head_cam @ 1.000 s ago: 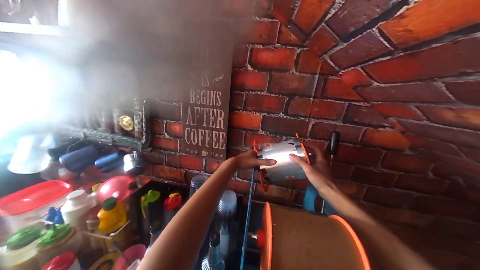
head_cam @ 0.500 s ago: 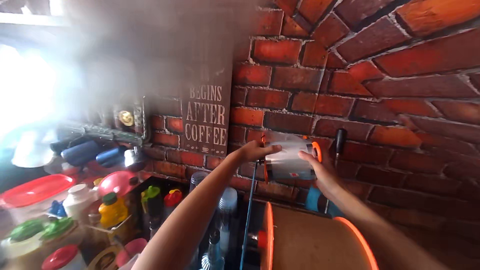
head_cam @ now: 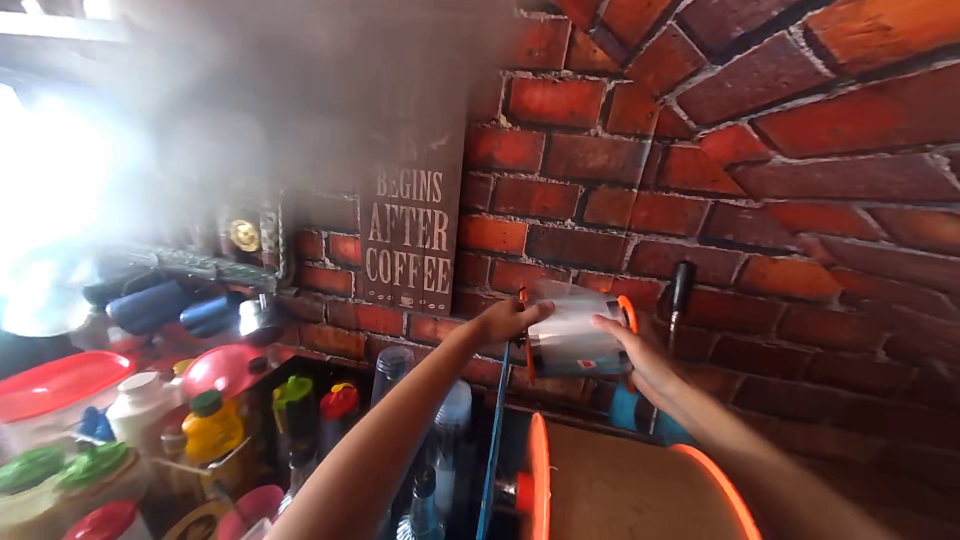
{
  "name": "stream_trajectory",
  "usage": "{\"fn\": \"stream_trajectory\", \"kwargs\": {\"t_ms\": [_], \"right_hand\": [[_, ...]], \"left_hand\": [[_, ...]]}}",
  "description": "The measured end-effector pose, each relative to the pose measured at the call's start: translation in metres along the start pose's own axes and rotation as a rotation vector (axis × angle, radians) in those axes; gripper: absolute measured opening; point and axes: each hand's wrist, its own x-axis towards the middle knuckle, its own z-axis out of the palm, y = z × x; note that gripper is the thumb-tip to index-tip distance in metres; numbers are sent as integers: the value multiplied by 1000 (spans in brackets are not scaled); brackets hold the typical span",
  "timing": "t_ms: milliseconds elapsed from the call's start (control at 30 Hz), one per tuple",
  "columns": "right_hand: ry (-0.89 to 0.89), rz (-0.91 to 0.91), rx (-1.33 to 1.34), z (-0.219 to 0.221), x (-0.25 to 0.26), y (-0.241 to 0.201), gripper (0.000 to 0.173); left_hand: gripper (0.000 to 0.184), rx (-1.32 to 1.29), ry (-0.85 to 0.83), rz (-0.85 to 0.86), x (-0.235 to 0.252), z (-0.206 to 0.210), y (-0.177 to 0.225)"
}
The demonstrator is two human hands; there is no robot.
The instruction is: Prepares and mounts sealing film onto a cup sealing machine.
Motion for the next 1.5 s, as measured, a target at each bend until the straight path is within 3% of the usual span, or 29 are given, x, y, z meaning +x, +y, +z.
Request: {"fn": "stream_trajectory", "kwargs": {"t_ms": [433, 667, 1033, 1200, 1333, 1500], "right_hand": [[-60, 55, 158, 3, 7, 6, 79], [8, 19, 119, -1, 9, 8, 78], [-88, 177, 135, 1, 4, -2, 61], [-87, 258, 155, 0, 3, -4, 67], [-113, 364, 220, -2, 5, -8, 58], [-100, 409, -10, -6, -11, -22, 75]], "left_hand": [[75, 98, 15, -11, 7, -18, 16], [69, 77, -7, -6, 12, -11, 17], [75, 68, 29, -103, 13, -2, 18], [75, 103, 28, -58, 17, 1, 13], [74, 79, 35, -59, 21, 3, 4], [61, 83, 86, 11, 15, 3, 3]]}}
